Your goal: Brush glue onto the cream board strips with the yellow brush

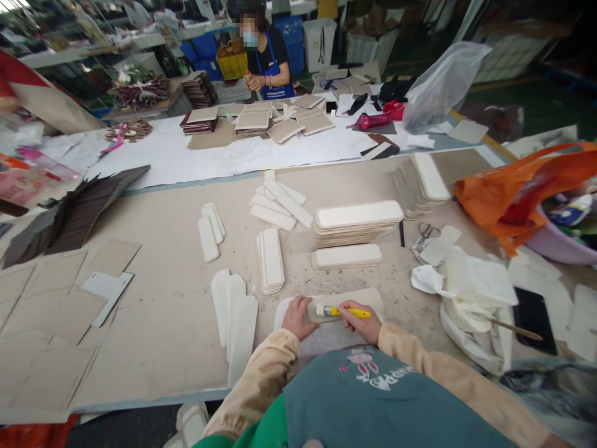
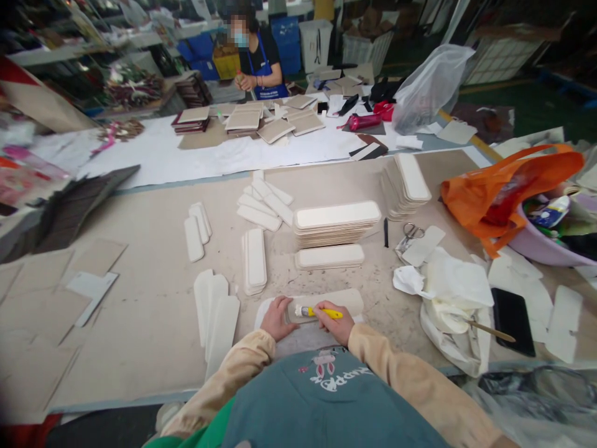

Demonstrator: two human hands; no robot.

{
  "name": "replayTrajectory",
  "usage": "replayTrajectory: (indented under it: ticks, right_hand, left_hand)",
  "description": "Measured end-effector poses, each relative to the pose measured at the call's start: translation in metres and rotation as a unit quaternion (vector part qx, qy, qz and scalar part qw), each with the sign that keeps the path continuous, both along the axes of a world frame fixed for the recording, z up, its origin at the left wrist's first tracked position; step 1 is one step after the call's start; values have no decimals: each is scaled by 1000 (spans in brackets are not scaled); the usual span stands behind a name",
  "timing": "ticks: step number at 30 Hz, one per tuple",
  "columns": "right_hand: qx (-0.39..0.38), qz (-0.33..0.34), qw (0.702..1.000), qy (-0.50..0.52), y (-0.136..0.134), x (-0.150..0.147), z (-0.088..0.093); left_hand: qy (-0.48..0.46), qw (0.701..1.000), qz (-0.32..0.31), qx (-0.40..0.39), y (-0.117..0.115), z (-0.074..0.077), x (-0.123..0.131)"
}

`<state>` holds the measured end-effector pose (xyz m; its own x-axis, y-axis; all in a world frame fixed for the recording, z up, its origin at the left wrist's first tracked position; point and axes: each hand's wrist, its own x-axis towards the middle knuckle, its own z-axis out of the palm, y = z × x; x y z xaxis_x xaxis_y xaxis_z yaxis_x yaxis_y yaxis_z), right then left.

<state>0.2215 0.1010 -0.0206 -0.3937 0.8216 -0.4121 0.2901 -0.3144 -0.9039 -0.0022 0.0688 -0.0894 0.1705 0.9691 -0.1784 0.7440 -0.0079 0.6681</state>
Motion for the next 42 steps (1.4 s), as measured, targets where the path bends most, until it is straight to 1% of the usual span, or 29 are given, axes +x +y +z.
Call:
replayTrajectory:
  ticks: [4,9,14,17,20,23,31,36,39,42]
  right_hand:
    - [13,19,1000,-9,4,-13,-10]
    - [14,22,999,-18,9,-22,-14]
    - [2,14,1000,-13,10,-25,-18]
    - [2,-2,1000,-17,10,-21,-21]
    - [8,-23,999,-41,10,-10,-21]
    - [16,-47,997,-66,11,8,-21]
    - [12,-140,982,-127,13,71,-19]
    - [11,-184,968,-168,15,105,-15]
    - [30,-194,961,-197,15,115,-12]
    - [45,-207,954,-213,11,112,-9]
  left_hand:
    - [-10,1000,14,5,-1,-2,0]
    - [-19,1000,20,3,-2,-1,0]
    - [-13,1000,16,9,-2,-2,1]
    - [-4,1000,15,18,-2,-3,1]
    - [2,1000,9,18,-2,-4,1]
    - [10,1000,4,11,-2,-5,1]
    - [9,1000,5,11,1,-4,1]
    - [9,1000,1,25,0,-6,0]
    - [10,999,1,33,0,-7,0]
    - [3,999,0,43,1,-5,0]
